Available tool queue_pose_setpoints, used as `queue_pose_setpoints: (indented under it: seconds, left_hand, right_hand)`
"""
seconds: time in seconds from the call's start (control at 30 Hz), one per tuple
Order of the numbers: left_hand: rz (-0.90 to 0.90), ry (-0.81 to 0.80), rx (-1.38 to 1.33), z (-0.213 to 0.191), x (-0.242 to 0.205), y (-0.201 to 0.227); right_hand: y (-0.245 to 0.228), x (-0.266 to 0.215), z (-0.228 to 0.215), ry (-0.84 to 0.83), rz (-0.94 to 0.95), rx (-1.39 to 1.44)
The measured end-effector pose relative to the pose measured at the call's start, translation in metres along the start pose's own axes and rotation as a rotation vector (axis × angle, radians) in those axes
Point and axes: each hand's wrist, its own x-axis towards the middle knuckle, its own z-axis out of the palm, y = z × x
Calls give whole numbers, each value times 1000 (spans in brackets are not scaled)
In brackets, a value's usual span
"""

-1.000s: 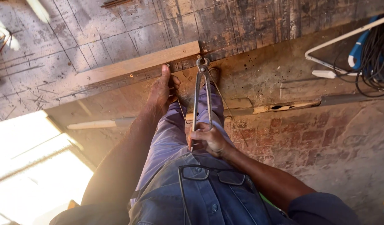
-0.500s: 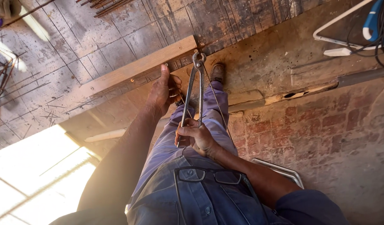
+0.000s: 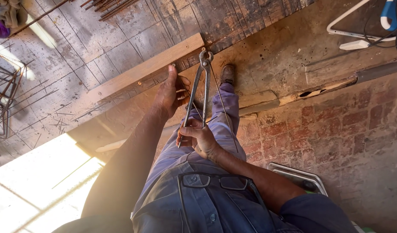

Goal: Using end-cutting pliers to twist and cut wire ties on a metal structure

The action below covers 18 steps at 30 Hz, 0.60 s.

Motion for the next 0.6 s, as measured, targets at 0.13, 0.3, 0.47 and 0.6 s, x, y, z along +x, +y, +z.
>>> queue_pose_setpoints:
  seconds: [0.13, 0.3, 0.47, 0.6]
  left_hand:
    - [-13, -8, 22, -1, 4, 0]
    - [7, -4, 52, -3, 9, -6]
    - [9, -6, 74, 0, 5, -3]
    - [5, -9, 76, 0, 3, -1]
  right_hand:
    - [3, 4, 3, 2, -5, -6]
    - [13, 14, 2, -10, -10, 29]
    - [9, 11, 5, -8, -25, 22]
    - [9, 10, 10, -2, -25, 31]
